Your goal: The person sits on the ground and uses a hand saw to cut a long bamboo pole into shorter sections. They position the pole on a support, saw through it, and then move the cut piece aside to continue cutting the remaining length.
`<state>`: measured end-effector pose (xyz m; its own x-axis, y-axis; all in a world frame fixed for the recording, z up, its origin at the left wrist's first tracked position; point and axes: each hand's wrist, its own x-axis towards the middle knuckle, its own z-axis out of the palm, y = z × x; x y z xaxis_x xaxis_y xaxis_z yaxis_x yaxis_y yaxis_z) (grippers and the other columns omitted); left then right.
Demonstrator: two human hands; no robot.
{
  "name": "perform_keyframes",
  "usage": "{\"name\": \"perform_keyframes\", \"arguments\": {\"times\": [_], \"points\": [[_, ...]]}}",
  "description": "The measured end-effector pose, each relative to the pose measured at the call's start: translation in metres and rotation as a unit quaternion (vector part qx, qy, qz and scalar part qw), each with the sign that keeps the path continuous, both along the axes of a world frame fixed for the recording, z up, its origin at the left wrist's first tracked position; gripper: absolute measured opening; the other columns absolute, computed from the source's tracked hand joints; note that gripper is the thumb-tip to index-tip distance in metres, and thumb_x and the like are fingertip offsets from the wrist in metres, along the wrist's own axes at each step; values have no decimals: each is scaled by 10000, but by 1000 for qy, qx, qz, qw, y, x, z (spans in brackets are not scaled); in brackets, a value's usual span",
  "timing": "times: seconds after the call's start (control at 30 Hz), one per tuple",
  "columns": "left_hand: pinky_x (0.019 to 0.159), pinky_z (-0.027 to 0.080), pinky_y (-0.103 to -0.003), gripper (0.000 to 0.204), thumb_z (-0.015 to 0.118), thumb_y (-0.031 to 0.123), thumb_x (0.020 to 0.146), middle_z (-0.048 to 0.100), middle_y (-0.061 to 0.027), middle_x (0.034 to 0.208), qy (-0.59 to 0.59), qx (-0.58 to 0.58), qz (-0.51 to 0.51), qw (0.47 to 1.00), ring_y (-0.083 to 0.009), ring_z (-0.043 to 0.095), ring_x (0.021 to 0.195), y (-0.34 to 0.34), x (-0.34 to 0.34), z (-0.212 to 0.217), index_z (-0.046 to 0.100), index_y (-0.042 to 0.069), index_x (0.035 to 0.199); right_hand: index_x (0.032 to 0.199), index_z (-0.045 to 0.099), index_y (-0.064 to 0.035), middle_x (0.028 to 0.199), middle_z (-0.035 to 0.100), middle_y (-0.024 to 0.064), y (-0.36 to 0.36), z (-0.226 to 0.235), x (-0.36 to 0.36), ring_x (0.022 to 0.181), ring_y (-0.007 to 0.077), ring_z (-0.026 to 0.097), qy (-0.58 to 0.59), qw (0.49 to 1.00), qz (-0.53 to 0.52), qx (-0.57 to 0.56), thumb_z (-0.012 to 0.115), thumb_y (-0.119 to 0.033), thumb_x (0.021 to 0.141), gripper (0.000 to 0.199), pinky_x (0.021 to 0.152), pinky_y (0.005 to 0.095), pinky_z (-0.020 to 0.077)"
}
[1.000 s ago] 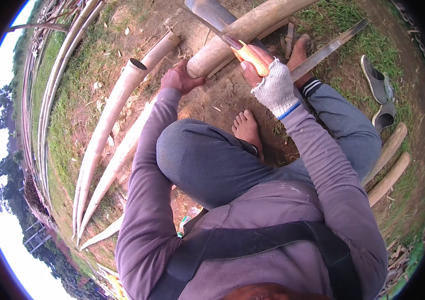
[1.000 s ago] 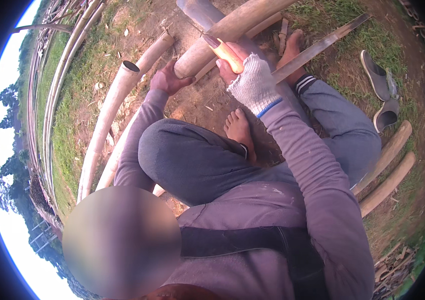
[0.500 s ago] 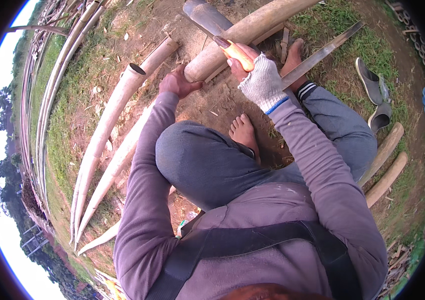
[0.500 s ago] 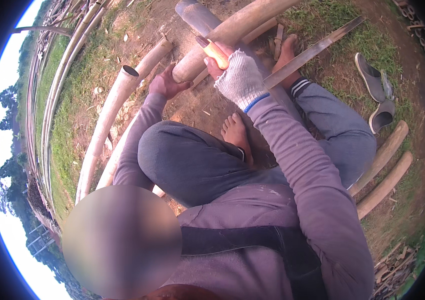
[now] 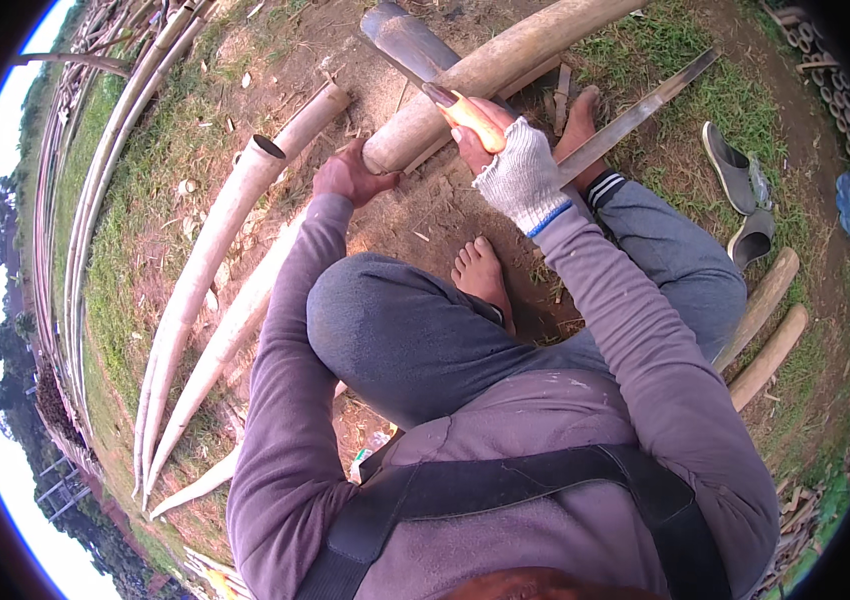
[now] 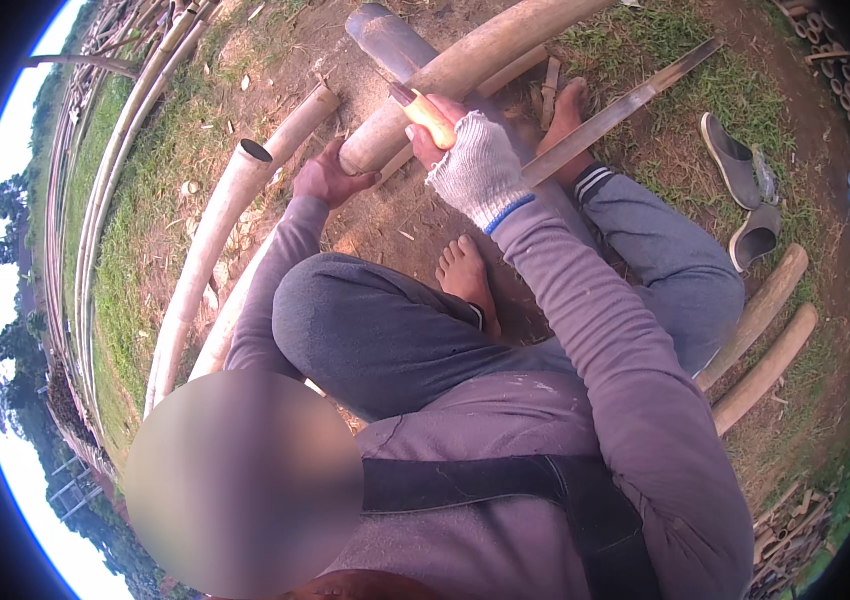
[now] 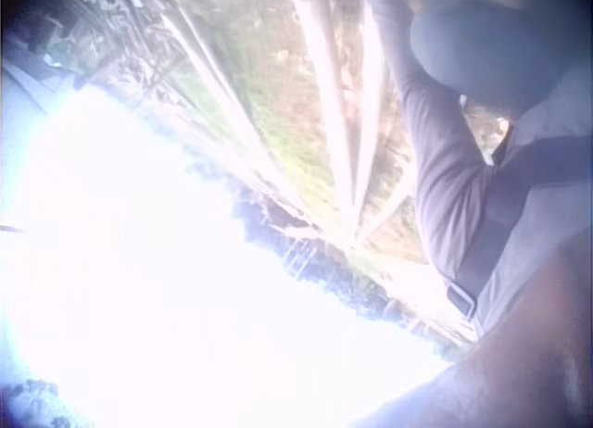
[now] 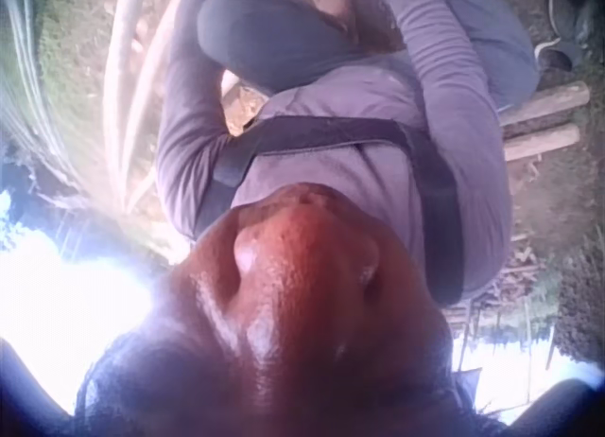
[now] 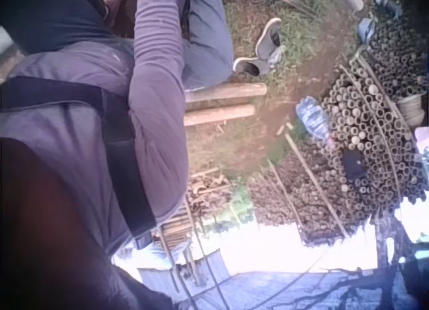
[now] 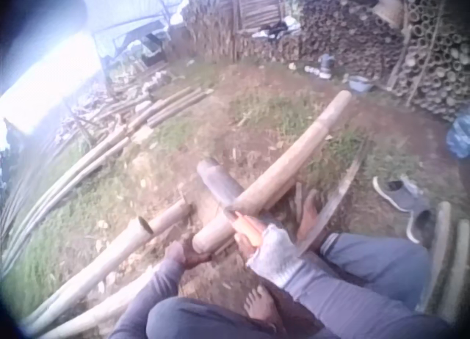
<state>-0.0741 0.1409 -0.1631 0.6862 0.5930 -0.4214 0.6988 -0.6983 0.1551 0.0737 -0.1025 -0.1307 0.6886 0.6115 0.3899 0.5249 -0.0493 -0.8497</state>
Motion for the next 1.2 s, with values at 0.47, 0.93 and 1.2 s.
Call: {"name": "perform_keyframes", "arguments": {"times": [0.47,0.93,1.2], "points": [[1073,561,-459,1180,840,723,721,766,-248,1240,-7,-11,-4,1000,-382,735,1206,-5,1,-3,465,35,1603,1326,696,20,1145,770,255,-36,-9,2,1023,408,764,-60,997,39,13,761,-250,986,438,873,418,605],[995,585,-479,1061,856,704,684,778,-236,1186,-21,20,14,999,-392,755,1135,-2,-13,-9,576,93,1505,1450,575,80,1351,702,245,-165,-16,-47,1213,352,722,36,996,74,-45,720,-182,1020,525,1057,416,552],[1028,573,-484,1036,861,711,688,767,-218,1244,-45,9,1,999,-382,737,1188,6,-7,-6,603,96,1481,1317,693,27,1114,760,289,-41,4,-10,1023,437,759,-37,999,19,-3,765,-278,982,458,860,448,608]]}}
